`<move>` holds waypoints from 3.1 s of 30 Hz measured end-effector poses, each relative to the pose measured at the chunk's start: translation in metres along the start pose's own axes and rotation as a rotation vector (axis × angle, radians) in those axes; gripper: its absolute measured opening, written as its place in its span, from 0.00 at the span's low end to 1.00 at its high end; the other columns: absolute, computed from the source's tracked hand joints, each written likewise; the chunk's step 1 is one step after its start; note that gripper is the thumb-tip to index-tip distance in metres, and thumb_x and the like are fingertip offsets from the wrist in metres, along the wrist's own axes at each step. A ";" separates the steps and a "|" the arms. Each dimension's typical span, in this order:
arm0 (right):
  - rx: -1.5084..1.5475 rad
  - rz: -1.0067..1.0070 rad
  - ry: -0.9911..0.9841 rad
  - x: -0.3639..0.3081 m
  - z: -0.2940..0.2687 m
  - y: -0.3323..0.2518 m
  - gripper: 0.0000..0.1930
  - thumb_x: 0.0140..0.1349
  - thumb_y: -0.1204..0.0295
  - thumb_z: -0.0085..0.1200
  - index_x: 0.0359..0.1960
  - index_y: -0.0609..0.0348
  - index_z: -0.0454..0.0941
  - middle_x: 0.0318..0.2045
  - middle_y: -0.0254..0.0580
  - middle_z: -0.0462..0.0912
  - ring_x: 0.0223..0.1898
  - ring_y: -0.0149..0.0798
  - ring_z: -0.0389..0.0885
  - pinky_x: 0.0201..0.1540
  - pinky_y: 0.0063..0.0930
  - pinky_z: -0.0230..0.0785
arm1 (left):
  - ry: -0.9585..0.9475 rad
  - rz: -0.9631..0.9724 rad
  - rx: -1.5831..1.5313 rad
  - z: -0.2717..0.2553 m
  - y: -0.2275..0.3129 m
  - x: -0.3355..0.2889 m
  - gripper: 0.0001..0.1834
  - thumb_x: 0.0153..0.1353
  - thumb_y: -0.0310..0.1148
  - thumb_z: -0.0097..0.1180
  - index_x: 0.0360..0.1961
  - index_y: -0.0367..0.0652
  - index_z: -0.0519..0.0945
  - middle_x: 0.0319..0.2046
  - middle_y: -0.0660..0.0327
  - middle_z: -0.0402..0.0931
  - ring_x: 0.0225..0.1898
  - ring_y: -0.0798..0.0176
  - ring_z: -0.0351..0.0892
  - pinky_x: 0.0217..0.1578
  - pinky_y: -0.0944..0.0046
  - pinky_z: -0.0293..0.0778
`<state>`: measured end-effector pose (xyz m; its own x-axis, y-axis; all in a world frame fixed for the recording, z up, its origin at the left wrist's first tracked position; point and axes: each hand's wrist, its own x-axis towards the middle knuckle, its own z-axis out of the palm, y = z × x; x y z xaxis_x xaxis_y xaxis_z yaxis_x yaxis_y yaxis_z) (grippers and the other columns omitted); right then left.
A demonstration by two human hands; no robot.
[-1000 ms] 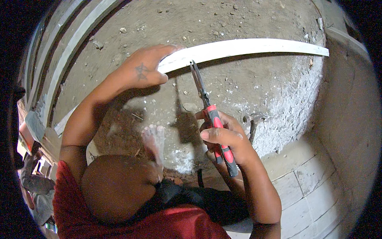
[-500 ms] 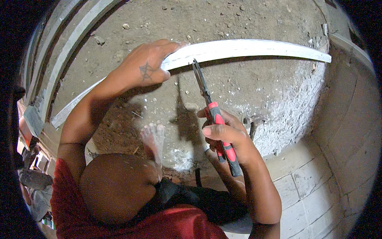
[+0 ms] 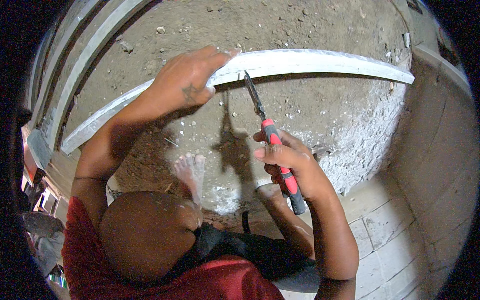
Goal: The person sits on the floor and uses pliers to cut a long white metal profile into shorter pieces. They repeatedly score and snap the profile, then separate the cut sections by hand.
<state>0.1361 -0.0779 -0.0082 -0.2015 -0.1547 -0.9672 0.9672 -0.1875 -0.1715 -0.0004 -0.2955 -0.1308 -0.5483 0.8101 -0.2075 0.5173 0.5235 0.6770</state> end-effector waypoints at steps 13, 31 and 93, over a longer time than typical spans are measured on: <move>-0.110 0.040 0.033 -0.003 0.001 -0.009 0.28 0.50 0.55 0.62 0.49 0.60 0.75 0.27 0.31 0.72 0.24 0.26 0.69 0.26 0.21 0.60 | -0.001 -0.023 0.060 0.002 0.009 -0.002 0.37 0.45 0.26 0.63 0.62 0.44 0.72 0.40 0.48 0.76 0.43 0.41 0.79 0.41 0.46 0.75; -0.232 -0.180 -0.005 0.040 -0.006 0.014 0.29 0.46 0.64 0.61 0.49 0.69 0.70 0.23 0.33 0.70 0.16 0.25 0.65 0.17 0.21 0.56 | -0.058 -0.045 -0.085 0.030 -0.022 0.008 0.27 0.40 0.26 0.60 0.47 0.35 0.78 0.35 0.42 0.79 0.40 0.38 0.81 0.41 0.44 0.77; -0.649 -0.103 0.441 0.082 0.017 0.032 0.05 0.48 0.75 0.53 0.27 0.62 0.75 0.18 0.36 0.74 0.18 0.30 0.72 0.22 0.27 0.64 | -0.066 -0.218 -0.056 0.032 -0.004 0.017 0.20 0.44 0.29 0.62 0.39 0.35 0.72 0.34 0.42 0.79 0.38 0.36 0.81 0.39 0.44 0.77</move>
<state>0.1479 -0.1126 -0.0901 -0.3465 0.2569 -0.9022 0.8714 0.4441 -0.2083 0.0096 -0.2752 -0.1596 -0.5979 0.6958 -0.3981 0.3530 0.6744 0.6485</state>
